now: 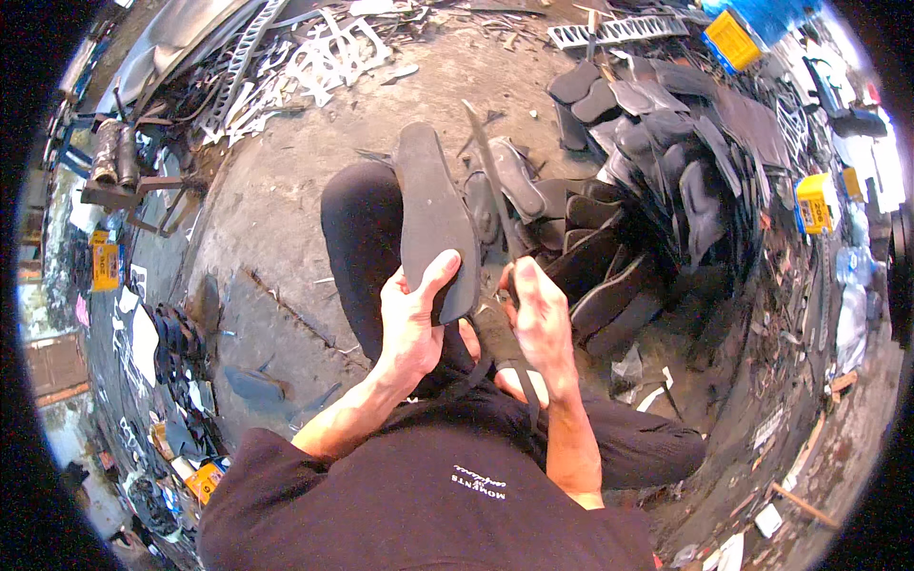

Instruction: The person sits on the floor and uses a knife to trim the edges of black rubber shoe insoles. They repeatedly cut along the perimeter, remove excess strips, and place the trimmed pieces into a pile nearby.

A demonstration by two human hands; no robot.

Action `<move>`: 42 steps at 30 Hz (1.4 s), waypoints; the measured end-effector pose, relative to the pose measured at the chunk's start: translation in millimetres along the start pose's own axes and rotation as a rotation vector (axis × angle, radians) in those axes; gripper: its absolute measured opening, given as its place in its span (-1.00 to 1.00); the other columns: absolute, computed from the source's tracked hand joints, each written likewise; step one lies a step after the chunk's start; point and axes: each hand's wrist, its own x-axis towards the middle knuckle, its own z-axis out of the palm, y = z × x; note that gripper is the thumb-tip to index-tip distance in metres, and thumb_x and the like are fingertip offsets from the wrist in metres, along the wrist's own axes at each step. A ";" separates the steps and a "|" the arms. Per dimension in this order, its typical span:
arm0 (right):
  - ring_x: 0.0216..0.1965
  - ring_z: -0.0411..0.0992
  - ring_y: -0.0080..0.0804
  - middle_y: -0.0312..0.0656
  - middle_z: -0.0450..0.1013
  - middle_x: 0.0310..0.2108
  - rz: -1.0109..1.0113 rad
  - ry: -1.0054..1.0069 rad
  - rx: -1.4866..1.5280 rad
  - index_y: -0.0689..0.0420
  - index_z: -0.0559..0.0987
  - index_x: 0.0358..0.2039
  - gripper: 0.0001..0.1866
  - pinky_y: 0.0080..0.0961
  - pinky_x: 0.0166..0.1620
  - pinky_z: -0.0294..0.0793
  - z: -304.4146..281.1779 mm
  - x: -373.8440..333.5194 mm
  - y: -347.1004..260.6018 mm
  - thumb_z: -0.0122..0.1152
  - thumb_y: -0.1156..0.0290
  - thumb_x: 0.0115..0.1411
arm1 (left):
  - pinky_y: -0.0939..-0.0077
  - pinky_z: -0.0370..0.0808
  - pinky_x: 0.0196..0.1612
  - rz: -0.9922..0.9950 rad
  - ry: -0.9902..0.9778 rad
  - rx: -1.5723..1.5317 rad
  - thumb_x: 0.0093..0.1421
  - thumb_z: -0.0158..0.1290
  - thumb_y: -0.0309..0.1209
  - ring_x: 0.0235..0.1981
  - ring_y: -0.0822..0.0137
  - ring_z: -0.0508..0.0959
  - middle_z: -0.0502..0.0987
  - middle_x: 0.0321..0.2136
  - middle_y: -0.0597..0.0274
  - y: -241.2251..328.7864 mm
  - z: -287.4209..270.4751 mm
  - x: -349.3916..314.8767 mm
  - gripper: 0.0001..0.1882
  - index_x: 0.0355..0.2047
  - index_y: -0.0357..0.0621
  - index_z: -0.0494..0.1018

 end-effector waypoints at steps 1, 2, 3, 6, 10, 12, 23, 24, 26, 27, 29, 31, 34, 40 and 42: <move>-0.55 0.10 -0.67 -0.40 0.25 -0.59 -0.004 -0.016 0.037 0.18 0.48 -0.31 -0.41 -0.54 -0.47 0.13 -4.7 -9.0 -2.5 -0.13 -0.12 0.59 | 0.34 0.67 -0.08 -0.018 0.009 -0.026 0.29 0.38 -0.33 -0.21 0.33 0.69 0.69 -0.15 0.21 3.3 -1.8 -0.1 -0.63 0.01 -0.23 0.56; -0.53 0.34 -0.30 0.01 0.37 -0.54 0.018 -0.101 -0.086 0.22 0.50 -0.22 -0.42 -0.18 -0.35 0.40 -12.0 -18.6 -2.6 -0.09 -0.11 0.58 | 0.43 0.65 -0.11 -0.030 0.024 -0.056 0.28 0.39 -0.36 -0.24 0.40 0.69 0.69 -0.17 0.24 7.4 -4.2 -0.8 -0.65 -0.01 -0.23 0.58; -0.49 0.47 -0.27 0.03 0.43 -0.52 -0.043 -0.086 -0.145 0.21 0.52 -0.22 -0.43 -0.20 -0.32 0.46 -10.4 -30.7 -1.1 -0.09 -0.11 0.58 | 0.52 0.63 -0.13 -0.053 0.028 -0.084 0.27 0.40 -0.40 -0.26 0.47 0.68 0.70 -0.18 0.27 9.7 -4.5 -0.7 -0.68 -0.03 -0.23 0.60; -0.47 0.45 -0.31 -0.02 0.42 -0.51 -0.013 -0.104 -0.169 0.21 0.51 -0.23 -0.43 -0.25 -0.33 0.43 -6.3 -38.4 4.1 -0.09 -0.10 0.58 | 0.52 0.62 -0.15 -0.056 0.029 -0.053 0.28 0.40 -0.39 -0.28 0.47 0.67 0.69 -0.20 0.27 13.9 -8.9 -3.0 -0.69 -0.04 -0.23 0.60; -0.52 0.24 -0.52 -0.20 0.32 -0.56 -0.151 -0.040 -0.082 0.20 0.52 -0.23 -0.43 -0.37 -0.43 0.30 22.9 10.7 8.6 -0.12 -0.09 0.60 | 0.52 0.61 -0.18 -0.114 -0.080 -0.059 0.30 0.38 -0.37 -0.31 0.47 0.66 0.69 -0.23 0.27 15.3 -15.1 -2.6 -0.70 -0.04 -0.23 0.60; -0.50 0.26 -0.53 -0.26 0.37 -0.55 -0.122 -0.041 0.007 0.20 0.54 -0.20 -0.43 -0.39 -0.41 0.31 26.9 35.5 10.9 -0.11 -0.10 0.60 | 0.52 0.61 -0.18 -0.097 -0.070 0.009 0.30 0.37 -0.39 -0.31 0.46 0.66 0.69 -0.24 0.27 13.6 -9.7 -10.1 -0.71 -0.05 -0.24 0.60; -0.05 0.59 -0.39 -0.19 0.60 -0.02 0.345 -0.140 0.557 0.21 0.48 0.26 -0.41 -0.36 0.04 0.61 -42.2 -29.0 21.3 0.48 0.27 0.30 | 0.56 0.55 -0.07 0.102 -0.217 0.175 0.53 0.12 -0.22 -0.21 0.60 0.55 0.66 -0.03 0.36 2.1 4.2 32.6 -0.58 0.25 -0.21 0.52; -0.05 0.58 -0.40 -0.19 0.58 -0.01 0.351 -0.195 0.562 0.21 0.47 0.27 -0.37 -0.36 0.05 0.61 -49.1 -33.9 29.4 0.50 0.25 0.29 | 0.56 0.55 -0.09 0.093 -0.206 0.174 0.51 0.15 -0.23 -0.23 0.59 0.56 0.67 -0.05 0.36 1.8 10.5 41.4 -0.60 0.21 -0.20 0.55; -0.07 0.58 -0.41 -0.19 0.58 -0.01 0.422 -0.148 0.493 0.21 0.47 0.28 -0.34 -0.37 0.03 0.61 -53.9 -46.5 38.9 0.52 0.22 0.26 | 0.57 0.56 -0.11 0.036 -0.210 0.120 0.49 0.19 -0.26 -0.23 0.57 0.58 0.69 -0.08 0.35 -2.9 19.2 50.2 -0.65 0.16 -0.18 0.59; -0.08 0.58 -0.41 -0.18 0.57 -0.01 0.442 -0.098 0.455 0.21 0.47 0.27 -0.33 -0.39 0.01 0.62 -51.0 -50.4 26.7 0.53 0.21 0.26 | 0.58 0.56 -0.11 -0.016 -0.229 0.069 0.48 0.20 -0.27 -0.22 0.57 0.60 0.70 -0.08 0.35 -7.2 21.4 53.7 -0.67 0.13 -0.18 0.60; -0.49 0.37 -0.68 -0.38 0.49 -0.33 0.398 -0.011 0.449 0.15 0.54 0.14 -0.48 -0.65 -0.46 0.34 -45.7 -59.0 8.8 0.48 0.26 0.22 | 0.60 0.57 -0.12 -0.096 -0.272 -0.003 0.45 0.22 -0.30 -0.18 0.55 0.63 0.71 -0.08 0.32 -9.1 24.5 56.6 -0.69 0.10 -0.18 0.62; -0.50 0.35 -0.69 -0.41 0.47 -0.36 0.406 -0.154 0.418 0.14 0.54 0.13 -0.46 -0.66 -0.43 0.35 -64.9 -65.4 10.9 0.50 0.25 0.20 | 0.61 0.59 -0.12 -0.150 -0.320 -0.046 0.42 0.26 -0.33 -0.14 0.55 0.66 0.72 -0.08 0.30 -5.3 24.0 58.1 -0.71 0.07 -0.18 0.63; -0.38 0.45 -0.63 -0.40 0.53 -0.34 0.476 -0.170 0.400 0.16 0.56 0.12 -0.45 -0.59 -0.32 0.43 -79.9 -80.1 35.4 0.55 0.23 0.20 | 0.59 0.61 -0.15 -0.274 -0.400 0.090 0.33 0.33 -0.39 -0.12 0.54 0.67 0.73 -0.11 0.32 -21.0 7.3 77.0 -0.70 0.03 -0.20 0.63; -0.32 0.43 -0.64 -0.43 0.54 -0.26 0.445 -0.232 0.334 0.13 0.60 0.07 -0.49 -0.58 -0.22 0.43 -106.5 -82.2 58.2 0.59 0.24 0.18 | 0.53 0.58 -0.12 -0.230 -0.553 0.229 0.35 0.30 -0.38 -0.20 0.47 0.65 0.68 -0.19 0.29 -31.7 -1.3 84.4 -0.59 0.15 -0.12 0.47; -0.31 0.43 -0.64 -0.44 0.53 -0.28 0.428 -0.189 0.312 0.13 0.59 0.09 -0.46 -0.57 -0.21 0.43 -110.4 -83.9 59.6 0.61 0.24 0.16 | 0.54 0.56 -0.15 -0.238 -0.514 0.305 0.35 0.28 -0.41 -0.24 0.49 0.62 0.64 -0.24 0.33 -38.1 -5.1 89.7 -0.61 0.14 -0.13 0.47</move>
